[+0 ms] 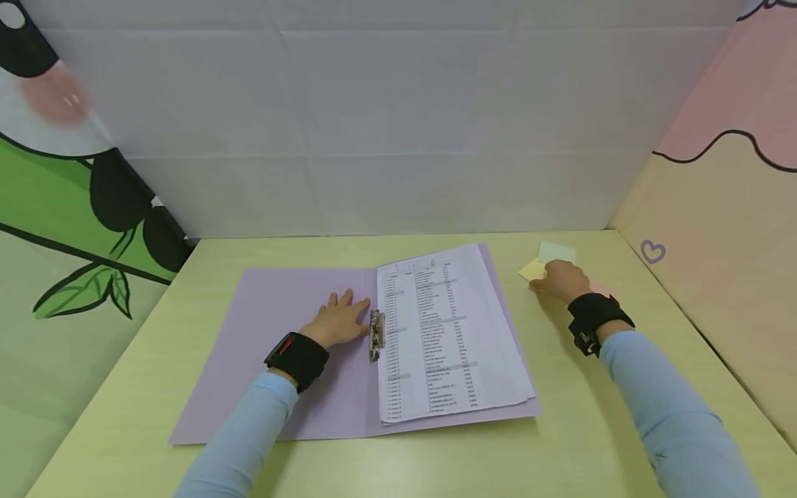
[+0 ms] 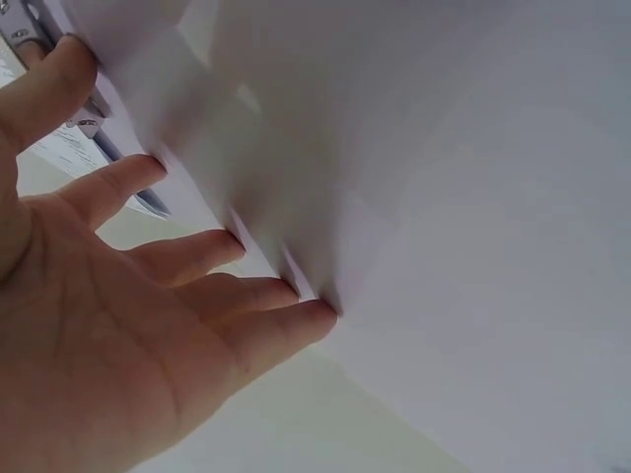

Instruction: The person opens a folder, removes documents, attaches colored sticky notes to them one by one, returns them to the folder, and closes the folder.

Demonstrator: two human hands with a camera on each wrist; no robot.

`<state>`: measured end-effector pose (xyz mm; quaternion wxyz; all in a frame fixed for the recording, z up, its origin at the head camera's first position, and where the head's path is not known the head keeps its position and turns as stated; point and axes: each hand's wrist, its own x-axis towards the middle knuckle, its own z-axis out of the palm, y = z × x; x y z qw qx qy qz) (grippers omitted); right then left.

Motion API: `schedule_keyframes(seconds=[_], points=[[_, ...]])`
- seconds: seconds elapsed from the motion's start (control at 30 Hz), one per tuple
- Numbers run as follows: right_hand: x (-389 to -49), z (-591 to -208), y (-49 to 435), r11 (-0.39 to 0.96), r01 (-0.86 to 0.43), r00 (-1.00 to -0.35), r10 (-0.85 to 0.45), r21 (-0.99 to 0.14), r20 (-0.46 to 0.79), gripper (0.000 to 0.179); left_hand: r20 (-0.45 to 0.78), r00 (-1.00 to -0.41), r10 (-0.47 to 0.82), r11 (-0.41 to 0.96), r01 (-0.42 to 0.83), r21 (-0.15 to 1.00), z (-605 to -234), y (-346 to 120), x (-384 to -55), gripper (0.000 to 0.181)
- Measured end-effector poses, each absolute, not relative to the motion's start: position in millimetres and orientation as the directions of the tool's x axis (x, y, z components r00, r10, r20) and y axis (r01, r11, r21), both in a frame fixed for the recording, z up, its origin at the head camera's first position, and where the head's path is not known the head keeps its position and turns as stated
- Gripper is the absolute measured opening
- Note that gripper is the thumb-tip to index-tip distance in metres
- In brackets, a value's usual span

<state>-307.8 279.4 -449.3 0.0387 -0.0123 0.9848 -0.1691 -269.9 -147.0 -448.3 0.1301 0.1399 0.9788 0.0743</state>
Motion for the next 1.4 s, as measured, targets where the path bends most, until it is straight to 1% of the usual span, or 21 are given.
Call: schedule_keyframes(seconds=[0.07, 0.13, 0.23, 0.33, 0.47, 0.57, 0.67, 0.83, 1.0, 1.1, 1.23, 1.4], points=[[-305.1, -446.0, 268.9, 0.931, -0.069, -0.997, -0.077, -0.359, -0.007, 0.045, -0.234, -0.928, 0.291, 0.95, 0.253, 0.182, -448.8, -147.0, -270.4, 0.06], [-301.2, -441.6, 257.0, 0.905, -0.121, -0.993, -0.104, -0.409, 0.063, 0.044, -0.233, -0.928, 0.292, 0.95, 0.254, 0.18, -449.3, -146.8, -270.7, 0.061], [-293.8, -431.3, 237.8, 0.82, -0.169, -0.985, -0.116, -0.546, 0.131, 0.04, -0.233, -0.928, 0.291, 0.95, 0.253, 0.181, -449.2, -146.4, -270.6, 0.061], [-286.4, -419.8, 221.1, 0.72, -0.183, -0.982, -0.106, -0.669, 0.155, 0.037, -0.234, -0.929, 0.288, 0.951, 0.248, 0.186, -448.7, -146.5, -270.4, 0.061], [-279.7, -407.4, 205.4, 0.591, -0.145, -0.989, -0.1, -0.793, 0.106, 0.038, -0.23, -0.93, 0.287, 0.951, 0.247, 0.187, -448.0, -146.4, -270.8, 0.061], [-277.1, -403.6, 198.1, 0.482, -0.078, -0.991, -0.13, -0.873, 0.017, 0.042, -0.226, -0.931, 0.287, 0.951, 0.248, 0.186, -447.1, -145.8, -270.9, 0.061], [-276.1, -404.9, 195.9, 0.379, -0.002, -0.982, -0.178, -0.925, -0.071, 0.044, -0.223, -0.931, 0.287, 0.95, 0.247, 0.192, -446.8, -145.4, -271.4, 0.061], [-275.9, -415.3, 199.9, 0.285, 0.122, -0.957, -0.219, -0.951, -0.189, 0.046, -0.224, -0.931, 0.289, 0.949, 0.248, 0.194, -448.6, -145.6, -272.2, 0.061], [-271.0, -428.9, 203.1, 0.239, 0.194, -0.934, -0.251, -0.951, -0.254, 0.048, -0.232, -0.928, 0.29, 0.95, 0.251, 0.184, -448.5, -144.6, -273.1, 0.062], [-264.3, -437.8, 202.0, 0.257, 0.214, -0.923, -0.264, -0.943, -0.281, 0.047, -0.233, -0.928, 0.29, 0.95, 0.252, 0.182, -447.5, -143.6, -273.7, 0.062], [-252.4, -447.6, 196.4, 0.29, 0.238, -0.908, -0.271, -0.927, -0.318, 0.041, -0.232, -0.928, 0.292, 0.95, 0.254, 0.18, -447.0, -143.5, -273.9, 0.062], [-233.5, -454.6, 183.2, 0.274, 0.295, -0.89, -0.27, -0.915, -0.368, 0.039, -0.234, -0.93, 0.282, 0.953, 0.245, 0.178, -446.2, -147.5, -271.6, 0.062]])
